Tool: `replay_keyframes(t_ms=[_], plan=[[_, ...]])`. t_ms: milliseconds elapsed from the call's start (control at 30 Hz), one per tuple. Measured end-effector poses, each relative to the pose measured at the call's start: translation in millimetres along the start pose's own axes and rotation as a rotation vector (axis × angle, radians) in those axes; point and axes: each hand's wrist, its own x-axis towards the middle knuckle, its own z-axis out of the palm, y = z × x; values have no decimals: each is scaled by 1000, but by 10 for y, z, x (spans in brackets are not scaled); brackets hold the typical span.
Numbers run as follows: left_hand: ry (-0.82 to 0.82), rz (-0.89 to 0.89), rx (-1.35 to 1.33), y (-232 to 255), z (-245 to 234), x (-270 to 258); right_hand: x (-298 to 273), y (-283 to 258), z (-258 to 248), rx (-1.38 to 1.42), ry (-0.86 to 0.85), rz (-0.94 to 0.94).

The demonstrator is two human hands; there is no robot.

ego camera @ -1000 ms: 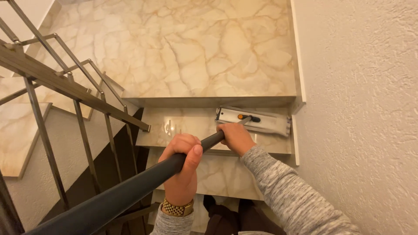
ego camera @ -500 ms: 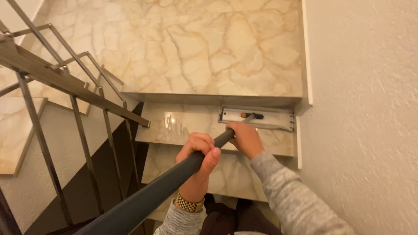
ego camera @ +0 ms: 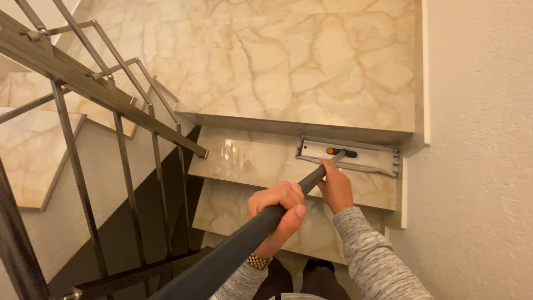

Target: The person mops the marble-tiled steps of a staircase using a flat mop, moving the mop head across each step and into the corners while descending the stairs.

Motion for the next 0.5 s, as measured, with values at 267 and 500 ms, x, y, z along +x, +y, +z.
replay_keyframes(t_ms=[267, 500], plan=[[-32, -58, -60, -19, -520, 6, 138, -94, 401, -118, 172, 11], [-74, -58, -50, 76, -1163, 15, 212, -712, 722, -90, 171, 97]])
